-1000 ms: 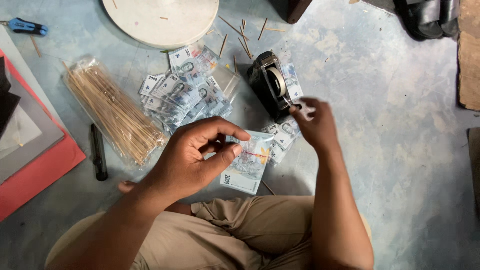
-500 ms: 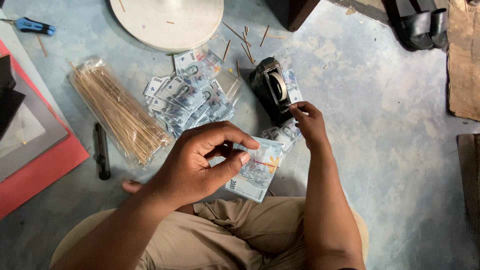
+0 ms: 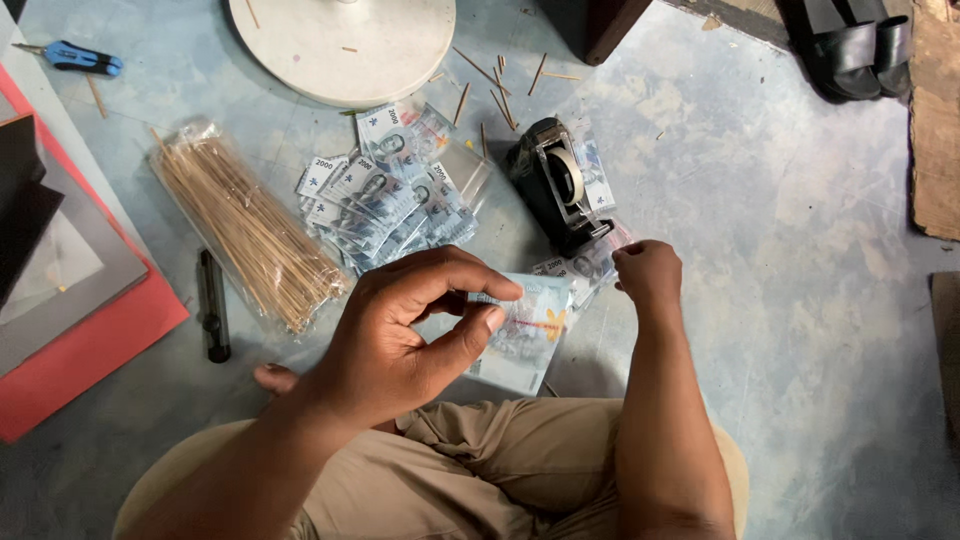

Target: The person puts banknotes into individual plastic sleeves and seals them.

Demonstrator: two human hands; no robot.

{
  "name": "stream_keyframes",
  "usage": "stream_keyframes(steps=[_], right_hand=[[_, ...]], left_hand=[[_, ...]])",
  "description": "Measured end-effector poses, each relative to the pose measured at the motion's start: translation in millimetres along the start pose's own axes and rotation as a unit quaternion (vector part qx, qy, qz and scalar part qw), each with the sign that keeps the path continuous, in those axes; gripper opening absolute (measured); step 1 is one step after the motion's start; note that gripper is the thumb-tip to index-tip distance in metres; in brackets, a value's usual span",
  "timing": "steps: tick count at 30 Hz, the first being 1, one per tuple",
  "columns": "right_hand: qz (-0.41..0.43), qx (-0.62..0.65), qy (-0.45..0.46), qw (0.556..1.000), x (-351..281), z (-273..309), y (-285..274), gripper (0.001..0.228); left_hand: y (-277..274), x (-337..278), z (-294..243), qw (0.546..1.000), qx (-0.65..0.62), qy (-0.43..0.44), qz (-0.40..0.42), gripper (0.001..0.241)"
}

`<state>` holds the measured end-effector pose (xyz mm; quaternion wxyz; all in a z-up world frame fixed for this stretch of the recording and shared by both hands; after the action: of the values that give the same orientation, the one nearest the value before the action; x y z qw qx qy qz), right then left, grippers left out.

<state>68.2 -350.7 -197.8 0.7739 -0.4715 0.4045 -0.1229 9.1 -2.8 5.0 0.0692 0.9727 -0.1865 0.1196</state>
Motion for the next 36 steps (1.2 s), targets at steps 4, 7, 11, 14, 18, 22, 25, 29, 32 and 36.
stream_keyframes(steps=[4,7,11,14,18,22,25,29,32,36], right_hand=[[0.049,0.096,-0.069,0.992,-66.8,38.0,-39.4,0.024],[-0.071,0.173,-0.232,0.955,-145.1,67.6,-69.7,0.017],[-0.12,0.295,-0.392,0.863,-234.7,77.9,-74.6,0.017],[-0.099,0.309,-0.434,0.841,-261.6,79.0,-67.2,0.017],[-0.028,0.371,-0.42,0.828,-264.6,79.2,-57.7,0.045],[-0.023,0.373,-0.406,0.834,-265.6,83.4,-58.1,0.045],[-0.039,0.366,-0.385,0.846,-265.2,86.7,-57.1,0.034],[-0.018,0.362,-0.325,0.873,-261.2,88.9,-54.8,0.034],[0.019,0.335,-0.291,0.896,-253.7,87.7,-53.1,0.037],[0.033,0.187,-0.316,0.93,-241.5,84.4,-64.0,0.023]], left_hand=[[0.1,0.1,4.2,0.997,0.049,0.032,-0.041,0.012],[1.0,-1.5,11.5,0.993,0.077,0.026,-0.085,0.012],[7.5,-1.1,13.7,0.988,0.076,0.019,-0.131,0.013],[12.6,-1.9,11.2,0.987,0.065,0.011,-0.145,0.012],[18.6,-3.1,11.0,0.986,0.074,0.03,-0.145,0.012],[21.4,-4.5,14.8,0.984,0.093,0.028,-0.15,0.012],[22.2,-4.9,12.3,0.983,0.109,0.045,-0.14,0.012],[23.1,-5.4,13.1,0.985,0.102,0.074,-0.114,0.014],[22.1,-6.8,16.2,0.987,0.102,0.072,-0.105,0.014],[19.2,-4.7,8.8,0.99,0.056,0.016,-0.127,0.013]])
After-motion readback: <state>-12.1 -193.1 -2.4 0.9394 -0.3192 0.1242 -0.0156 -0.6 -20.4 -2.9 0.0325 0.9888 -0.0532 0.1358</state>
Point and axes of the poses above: each hand's wrist, its own x-axis towards the middle knuckle, its own y-axis out of the palm, z = x × y, the point moved 1 cm from there along x, towards the middle knuckle, and after that the axes turned 12 degrees about -x, right-handed, at the moved point
